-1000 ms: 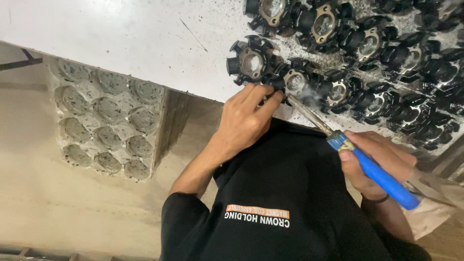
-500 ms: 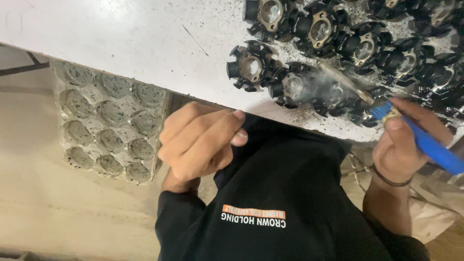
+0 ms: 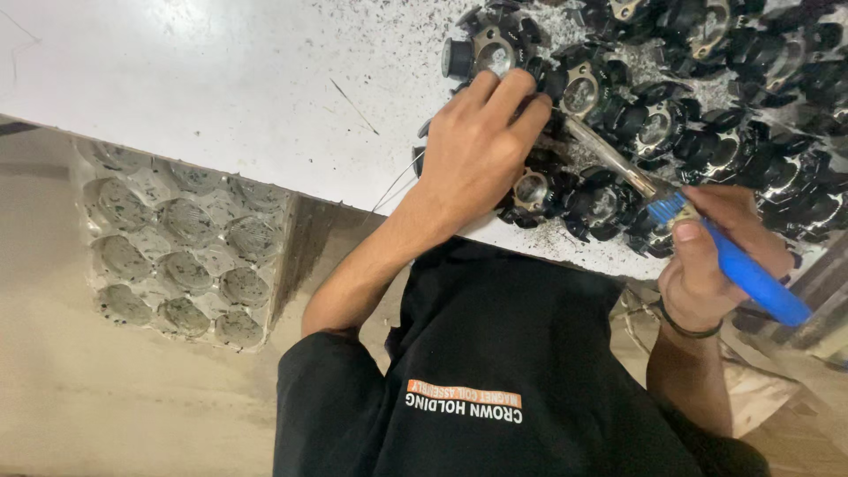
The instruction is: The person arranges black impeller-like plastic parts in rows on a work board, then uses a soldering iron with solder wire to solder the metal center hub of each part one at a time, working through the rows of parts on the table.
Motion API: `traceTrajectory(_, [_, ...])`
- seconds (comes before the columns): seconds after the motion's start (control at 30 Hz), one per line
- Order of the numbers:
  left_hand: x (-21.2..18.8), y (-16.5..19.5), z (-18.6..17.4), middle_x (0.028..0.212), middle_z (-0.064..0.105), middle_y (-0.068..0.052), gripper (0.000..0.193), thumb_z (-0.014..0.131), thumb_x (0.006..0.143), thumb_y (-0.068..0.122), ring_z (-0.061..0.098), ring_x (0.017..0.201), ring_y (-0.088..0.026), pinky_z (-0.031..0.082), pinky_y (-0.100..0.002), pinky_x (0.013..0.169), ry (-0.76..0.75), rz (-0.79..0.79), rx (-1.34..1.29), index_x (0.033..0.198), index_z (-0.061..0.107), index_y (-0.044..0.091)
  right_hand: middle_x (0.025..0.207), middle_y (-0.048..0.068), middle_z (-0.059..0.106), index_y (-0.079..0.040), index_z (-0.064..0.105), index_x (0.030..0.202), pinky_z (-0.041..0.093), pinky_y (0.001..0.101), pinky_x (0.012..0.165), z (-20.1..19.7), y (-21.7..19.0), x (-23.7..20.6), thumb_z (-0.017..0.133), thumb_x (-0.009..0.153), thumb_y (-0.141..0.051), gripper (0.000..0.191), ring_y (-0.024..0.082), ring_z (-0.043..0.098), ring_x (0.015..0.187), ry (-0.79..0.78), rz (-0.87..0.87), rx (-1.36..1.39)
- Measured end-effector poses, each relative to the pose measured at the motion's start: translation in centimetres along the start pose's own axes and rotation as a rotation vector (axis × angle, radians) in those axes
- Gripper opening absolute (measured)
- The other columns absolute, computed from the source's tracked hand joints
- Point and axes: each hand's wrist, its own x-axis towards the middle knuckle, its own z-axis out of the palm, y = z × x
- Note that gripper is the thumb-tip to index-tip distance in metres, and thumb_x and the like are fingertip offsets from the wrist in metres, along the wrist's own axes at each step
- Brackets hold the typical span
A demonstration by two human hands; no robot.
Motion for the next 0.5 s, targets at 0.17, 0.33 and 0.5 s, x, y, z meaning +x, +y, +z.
traceTrajectory(0.17, [0.2,-0.2,0.0,0.11,0.055,-0.007,0.026,0.07,0.084,0.007,0.058,0.096,-0.025,0.054,-0.037,0.077,0.013,0.006,-0.018,0.109,0.07,0.001,0.1,0.019,0.07,0.011,0.072,0.113,0.045,0.0246,0.074,-0.3,0.0,-0.3,0.078,0.103,-0.018,0.031,0.02,0.062,0.082,-0.02,-0.016,-0.051])
traceTrajectory(0.33, [0.1,-0.1,0.3,0.109,0.054,-0.007,0.023,0.07,0.085,0.007,0.059,0.099,-0.025,0.056,-0.036,0.079,0.02,0.024,-0.02,0.107,0.069,0.0,0.098,0.021,0.071,0.01,0.073,0.116,0.05,0.0253,0.072,0.3,-1.4,0.5,0.078,0.101,-0.015,0.03,0.022,0.067,0.081,-0.038,-0.057,-0.189])
traceTrajectory(0.5, [-0.2,-0.1,1.8,0.11,0.054,-0.009,0.021,0.069,0.084,0.005,0.058,0.097,-0.025,0.056,-0.037,0.078,-0.019,0.03,-0.038,0.104,0.069,-0.001,0.103,0.02,0.073,0.009,0.074,0.118,0.051,0.0262,0.077,-0.4,-3.6,1.3,0.076,0.106,-0.003,0.018,0.023,0.068,0.086,-0.155,-0.079,-0.377])
